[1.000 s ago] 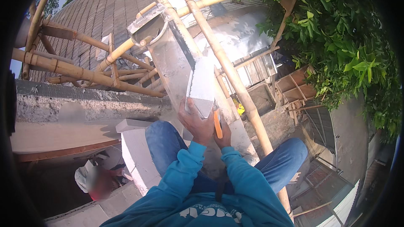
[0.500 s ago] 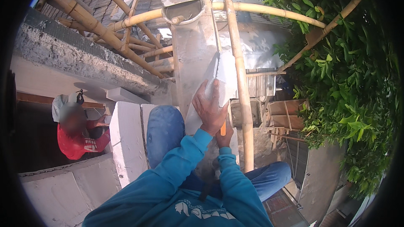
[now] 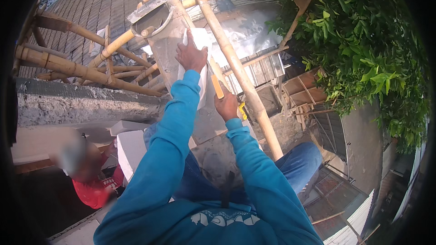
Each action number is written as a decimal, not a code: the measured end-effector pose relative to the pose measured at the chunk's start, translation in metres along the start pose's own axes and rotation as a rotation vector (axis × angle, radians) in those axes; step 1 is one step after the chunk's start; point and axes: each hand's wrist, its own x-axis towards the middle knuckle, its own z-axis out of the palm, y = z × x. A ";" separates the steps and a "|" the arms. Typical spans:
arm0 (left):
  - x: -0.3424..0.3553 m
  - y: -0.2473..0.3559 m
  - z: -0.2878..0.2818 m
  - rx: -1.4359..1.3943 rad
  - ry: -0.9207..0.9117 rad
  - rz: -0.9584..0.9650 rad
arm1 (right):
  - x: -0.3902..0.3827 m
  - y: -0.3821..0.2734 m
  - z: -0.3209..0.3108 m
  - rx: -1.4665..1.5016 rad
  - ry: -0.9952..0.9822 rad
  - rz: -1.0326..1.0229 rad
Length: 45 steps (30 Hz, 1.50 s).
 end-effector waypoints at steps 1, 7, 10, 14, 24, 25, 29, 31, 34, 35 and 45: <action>0.009 -0.001 0.007 0.029 -0.009 0.002 | 0.006 -0.004 0.000 -0.018 -0.012 0.016; 0.045 -0.004 0.031 0.148 -0.135 -0.022 | 0.020 -0.006 0.014 -0.096 0.041 0.017; 0.047 0.000 0.034 0.178 -0.157 -0.058 | 0.025 -0.008 0.014 -0.149 -0.051 0.142; 0.048 -0.002 0.030 0.194 -0.152 -0.073 | -0.006 -0.044 -0.029 -0.042 -0.144 0.223; 0.063 -0.033 0.024 0.008 -0.257 0.054 | -0.073 -0.048 -0.039 -0.188 -0.238 0.415; 0.059 -0.026 0.027 0.073 -0.232 0.039 | -0.052 -0.029 -0.017 -0.202 -0.237 0.442; 0.035 0.007 0.036 0.200 -0.137 0.028 | -0.013 0.013 0.019 -0.212 -0.111 0.420; 0.030 0.014 0.033 0.244 -0.103 0.027 | -0.034 -0.006 -0.006 -0.067 -0.124 0.416; 0.029 0.019 0.034 0.252 -0.109 0.015 | -0.082 -0.062 -0.063 -0.024 -0.133 0.461; 0.030 0.018 0.035 0.257 -0.115 0.016 | -0.089 -0.073 -0.075 -0.044 -0.112 0.485; 0.034 0.011 0.035 0.258 -0.149 0.015 | 0.021 -0.009 0.009 -0.099 -0.219 0.473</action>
